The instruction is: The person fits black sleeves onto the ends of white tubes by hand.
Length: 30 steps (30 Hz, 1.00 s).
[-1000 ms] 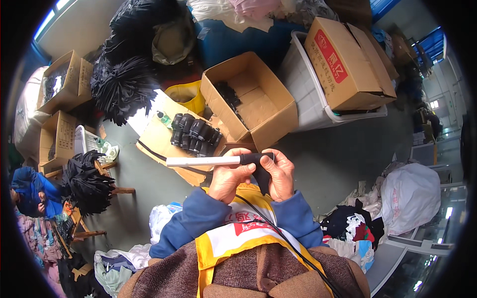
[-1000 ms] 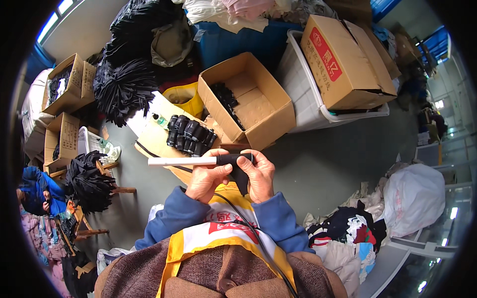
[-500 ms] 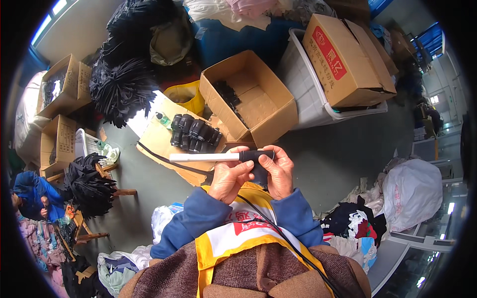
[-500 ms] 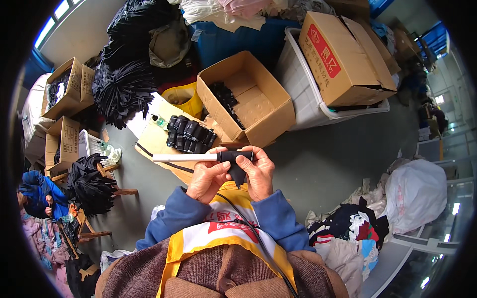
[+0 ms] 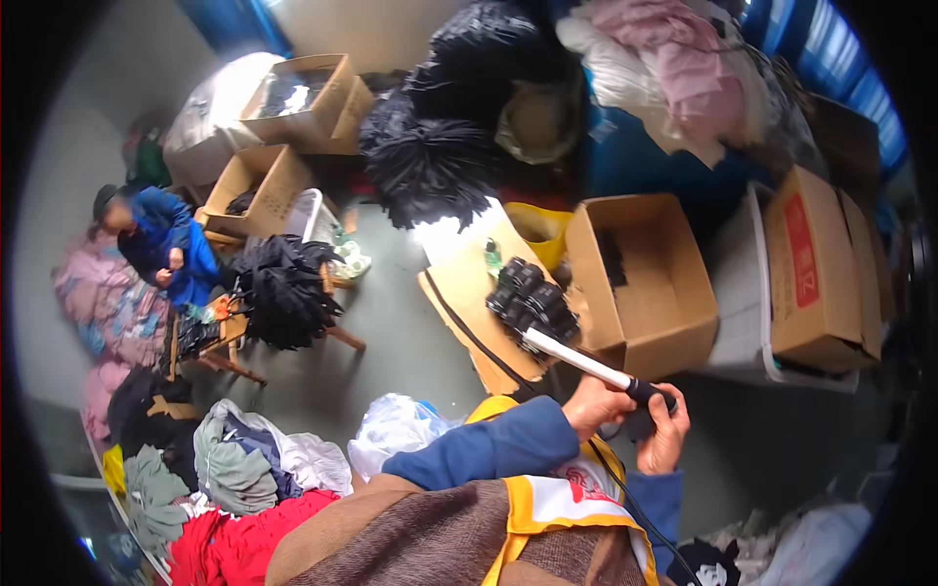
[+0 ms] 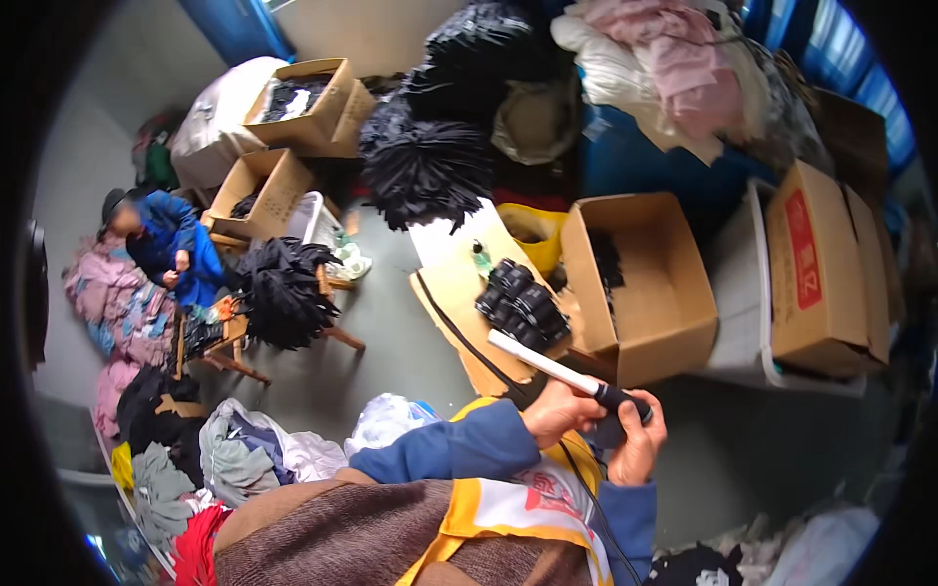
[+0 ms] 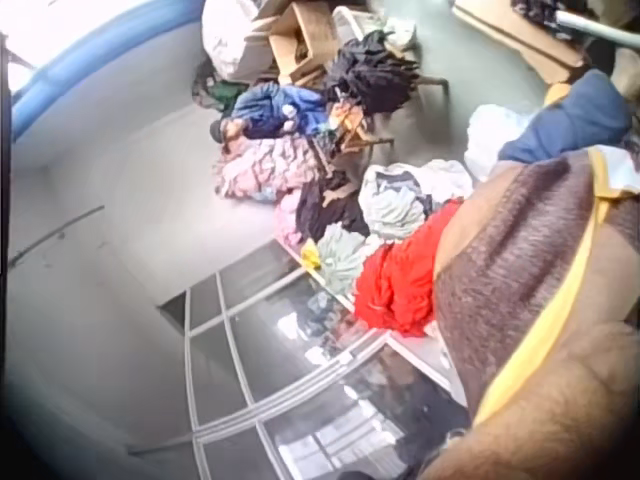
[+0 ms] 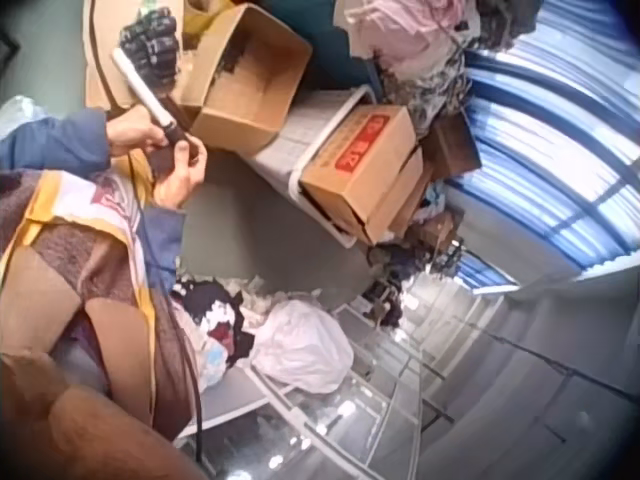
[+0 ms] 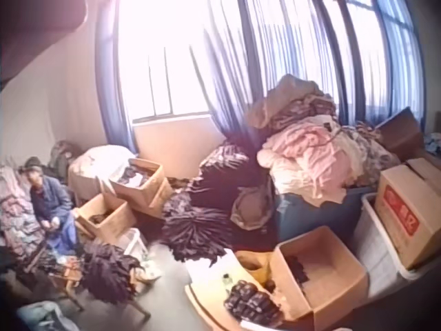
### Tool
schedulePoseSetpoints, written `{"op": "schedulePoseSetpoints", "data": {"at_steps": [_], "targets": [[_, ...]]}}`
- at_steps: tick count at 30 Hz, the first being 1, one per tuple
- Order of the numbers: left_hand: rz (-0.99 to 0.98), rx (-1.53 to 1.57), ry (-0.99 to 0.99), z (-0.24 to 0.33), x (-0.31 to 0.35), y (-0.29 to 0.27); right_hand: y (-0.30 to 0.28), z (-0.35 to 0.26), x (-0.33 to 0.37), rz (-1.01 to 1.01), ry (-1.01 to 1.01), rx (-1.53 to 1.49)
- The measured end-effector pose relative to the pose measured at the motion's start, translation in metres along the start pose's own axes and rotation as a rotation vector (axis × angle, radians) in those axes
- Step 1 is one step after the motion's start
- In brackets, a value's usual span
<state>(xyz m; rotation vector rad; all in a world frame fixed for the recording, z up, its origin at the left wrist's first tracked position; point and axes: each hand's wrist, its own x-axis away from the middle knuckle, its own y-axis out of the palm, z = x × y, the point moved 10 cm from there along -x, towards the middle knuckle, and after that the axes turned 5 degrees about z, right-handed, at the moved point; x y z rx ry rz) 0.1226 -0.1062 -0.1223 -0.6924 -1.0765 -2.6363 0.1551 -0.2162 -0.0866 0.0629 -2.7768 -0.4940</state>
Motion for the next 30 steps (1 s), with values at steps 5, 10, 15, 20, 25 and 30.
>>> {"op": "schedulePoseSetpoints", "data": {"at_steps": [5,10,15,20,25,30], "targets": [[0.080,0.105,-0.085,-0.001,0.007,-0.013,0.017,0.001,0.001,-0.074,-0.019,-0.025],[-0.020,0.292,-0.038,0.017,0.013,-0.003,0.022,0.004,-0.007,-0.096,-0.013,0.003],[0.004,0.223,-0.020,0.016,0.008,-0.011,0.036,0.001,-0.003,-0.085,0.005,-0.068],[0.028,0.184,-0.005,0.008,0.008,-0.011,0.012,0.032,-0.006,-0.065,0.215,-0.035],[0.070,0.128,-0.029,0.004,0.009,-0.012,0.011,0.019,-0.003,-0.067,0.093,-0.015],[0.005,0.177,-0.049,0.002,-0.001,-0.015,-0.010,0.002,0.001,0.009,0.055,0.033]]}}
